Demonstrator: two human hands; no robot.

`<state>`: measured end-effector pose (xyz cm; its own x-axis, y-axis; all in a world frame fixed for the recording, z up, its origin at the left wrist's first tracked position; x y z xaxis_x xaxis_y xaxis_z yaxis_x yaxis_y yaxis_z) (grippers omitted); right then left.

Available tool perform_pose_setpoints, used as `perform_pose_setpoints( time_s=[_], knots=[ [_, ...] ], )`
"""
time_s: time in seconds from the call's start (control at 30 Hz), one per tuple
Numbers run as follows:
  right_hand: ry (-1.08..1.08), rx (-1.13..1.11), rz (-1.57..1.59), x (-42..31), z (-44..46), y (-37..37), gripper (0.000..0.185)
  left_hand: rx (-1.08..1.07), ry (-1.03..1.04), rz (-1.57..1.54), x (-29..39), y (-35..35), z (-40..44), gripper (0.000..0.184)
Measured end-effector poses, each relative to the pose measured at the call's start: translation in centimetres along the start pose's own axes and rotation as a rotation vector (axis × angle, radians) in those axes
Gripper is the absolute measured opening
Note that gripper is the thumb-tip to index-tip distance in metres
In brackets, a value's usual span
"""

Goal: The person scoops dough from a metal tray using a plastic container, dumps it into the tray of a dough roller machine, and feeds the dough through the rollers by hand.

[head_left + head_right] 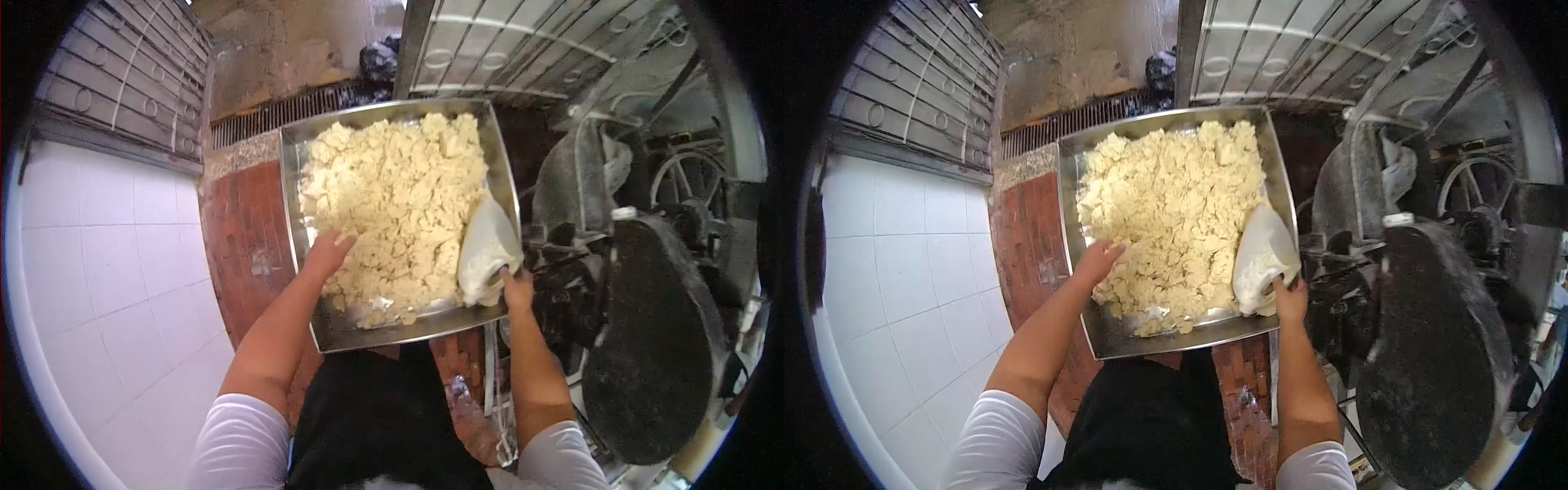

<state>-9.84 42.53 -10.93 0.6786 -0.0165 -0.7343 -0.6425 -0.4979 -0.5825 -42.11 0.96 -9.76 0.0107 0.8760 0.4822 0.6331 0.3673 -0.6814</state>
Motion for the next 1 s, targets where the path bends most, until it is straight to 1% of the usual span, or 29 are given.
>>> perform_pose_setpoints(
  time_s=[0.03,0.07,0.1,0.17,0.2,0.27,0.3,0.33,0.37,0.43,0.47,0.5,0.57,0.6,0.63,0.7,0.73,0.8,0.83,0.87,0.9,0.93,1.0],
  knots=[
    [0.008,-0.059,0.004,-1.0,0.7,0.9,0.054,0.052,0.001,0.05,0.1,0.0,1.4,0.068],
    [0.018,-0.118,0.006,-2.8,0.9,1.5,0.053,0.024,-0.146,0.015,-3.0,1.7,3.9,0.069],
    [0.167,-0.051,0.005,-3.7,0.1,1.3,0.044,-0.005,-0.295,-0.02,-6.7,4.0,5.8,0.07],
    [0.261,-0.092,0.359,-1.2,0.9,2.8,0.035,-0.064,-0.341,-0.243,-10.2,7.9,7.4,0.07],
    [0.225,-0.181,0.37,-1.5,1.0,3.4,0.033,-0.089,-0.365,-0.362,-11.1,9.8,7.9,0.07],
    [0.154,-0.36,0.395,-4.7,0.0,3.5,0.028,-0.131,-0.419,-0.316,-11.4,11.2,8.5,0.068],
    [0.121,-0.438,0.47,-8.2,-1.9,3.1,0.027,-0.149,-0.446,-0.287,-11.4,10.6,8.1,0.067],
    [0.13,-0.456,0.331,-10.9,-3.9,2.3,0.026,-0.218,-0.468,-0.315,-9.4,9.4,6.9,0.071],
    [0.131,-0.476,0.198,-13.3,-5.4,1.6,0.025,-0.29,-0.5,-0.273,-9.6,9.6,6.8,0.073],
    [0.166,-0.649,0.12,-16.0,-7.8,1.8,0.021,-0.431,-0.541,-0.186,-9.8,10.2,7.2,0.08],
    [0.178,-0.734,0.081,-16.5,-8.7,2.2,0.019,-0.405,-0.502,-0.177,-9.8,10.1,7.7,0.082],
    [0.184,-0.771,-0.027,-16.4,-9.5,3.0,0.026,-0.38,-0.462,-0.168,-9.9,10.3,8.0,0.084],
    [-0.026,-0.897,-0.675,-16.8,-10.2,4.7,0.044,-0.329,-0.42,-0.18,-10.6,10.5,8.5,0.086],
    [-0.065,-0.934,-0.891,-17.4,-11.0,6.1,0.056,-0.307,-0.417,-0.196,-10.7,10.2,8.3,0.087],
    [-0.12,-0.932,-0.98,-17.2,-11.5,7.7,0.056,-0.285,-0.415,-0.211,-10.6,9.9,8.0,0.087],
    [-0.23,-0.923,-1.155,-15.0,-12.0,10.6,0.055,-0.34,-0.359,-0.336,-9.5,9.6,6.9,0.092],
    [-0.241,-0.937,-1.172,-14.0,-12.2,11.8,0.056,-0.368,-0.332,-0.398,-9.0,9.7,6.5,0.095],
    [-0.263,-0.972,-1.204,-12.7,-12.4,13.7,0.056,-0.463,-0.408,-0.339,-12.9,12.4,6.5,0.095],
    [-0.274,-1.018,-1.231,-12.8,-12.5,14.1,0.057,-0.509,-0.445,-0.307,-13.4,12.6,6.1,0.094],
    [-0.283,-1.063,-1.255,-13.2,-12.6,14.4,0.058,-0.534,-0.473,-0.341,-13.7,12.8,5.1,0.092],
    [-0.292,-1.1,-1.279,-13.4,-12.6,14.4,0.06,-0.558,-0.493,-0.376,-11.9,11.5,3.0,0.09],
    [-0.33,-1.083,-1.242,-13.3,-12.1,14.2,0.06,-0.583,-0.511,-0.411,-10.7,11.0,1.4,0.087],
    [-0.398,-1.059,-1.172,-12.3,-10.8,13.1,0.062,-0.668,-0.525,-0.463,-11.1,12.9,0.0,0.082]
  ],
)
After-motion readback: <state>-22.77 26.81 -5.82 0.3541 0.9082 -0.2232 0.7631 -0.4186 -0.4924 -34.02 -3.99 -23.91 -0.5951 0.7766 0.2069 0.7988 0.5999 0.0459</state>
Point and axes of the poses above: each hand's wrist, its own z-axis towards the middle knuckle, its own y-axis out of the palm, x = y × z, the point moved 10 cm from there along z, towards the middle knuckle, and after that the axes turned 10 degrees about z, right-handed, at the moved point
